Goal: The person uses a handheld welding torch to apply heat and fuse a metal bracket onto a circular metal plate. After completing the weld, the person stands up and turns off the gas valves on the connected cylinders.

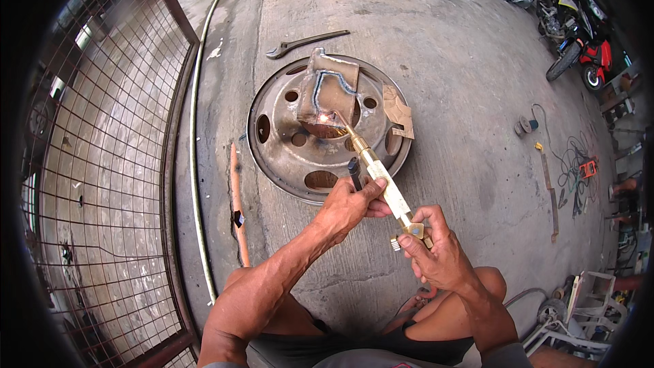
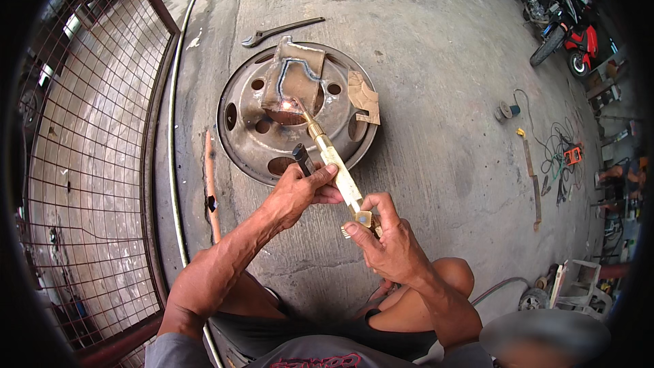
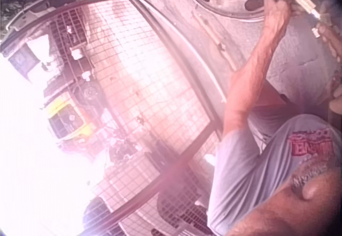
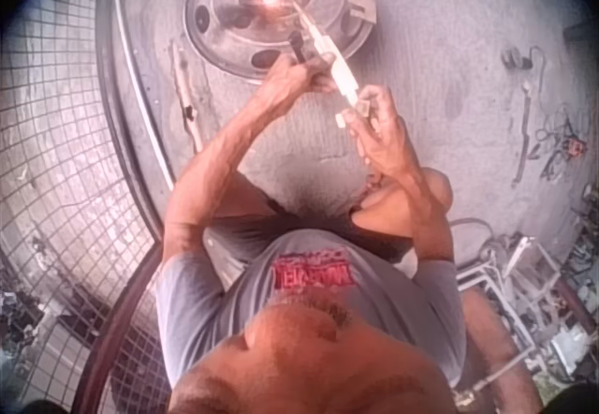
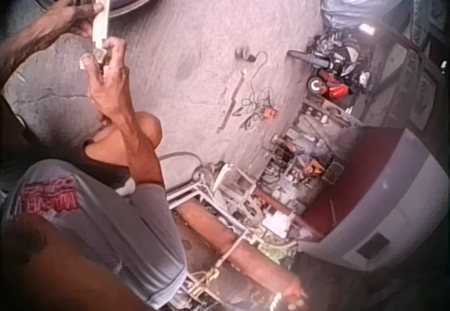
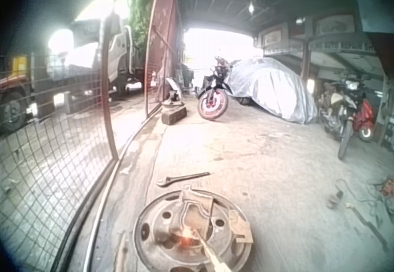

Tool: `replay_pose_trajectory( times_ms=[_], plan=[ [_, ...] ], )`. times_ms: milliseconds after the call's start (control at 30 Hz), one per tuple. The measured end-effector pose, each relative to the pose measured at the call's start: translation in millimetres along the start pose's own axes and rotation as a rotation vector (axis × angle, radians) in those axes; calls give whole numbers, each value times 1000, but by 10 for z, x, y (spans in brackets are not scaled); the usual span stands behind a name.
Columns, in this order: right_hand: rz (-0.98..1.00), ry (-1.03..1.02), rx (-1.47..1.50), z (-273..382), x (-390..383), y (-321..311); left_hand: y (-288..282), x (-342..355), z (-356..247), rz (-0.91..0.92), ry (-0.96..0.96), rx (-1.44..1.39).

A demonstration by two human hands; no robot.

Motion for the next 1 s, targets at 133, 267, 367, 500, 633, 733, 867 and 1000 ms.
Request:
replay_pose_trajectory(
  times_ms=[133,267,367,500,633,733,867,1000],
  plan=[
    [1,-16,-16,20,31,-13,-17,28,-27,0,7,7],
    [47,5,8,-38,53,-25,-30,48,-33,-7,8,13],
    [57,-14,5,-11,43,-23,-29,53,-36,-5,10,9],
    [63,-13,-7,-3,42,-27,-20,45,-59,-5,14,14],
    [65,-24,-9,11,44,-22,-31,47,-50,-6,16,16],
    [61,-17,-10,24,38,-22,-29,45,-58,-7,18,15],
    [67,-25,-5,2,51,-13,-37,41,-55,-11,19,14],
    [68,-34,-5,8,48,-10,-41,41,-45,-10,13,8]
  ],
)
Point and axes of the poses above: each hand's wrist, its own x-axis towards the middle knuckle, its own y-axis out of the palm, z = x × y, the point moved 7 cm from there along x, towards the middle knuckle, and after that the axes turned 9 degrees about x, right-handed, at the moved point
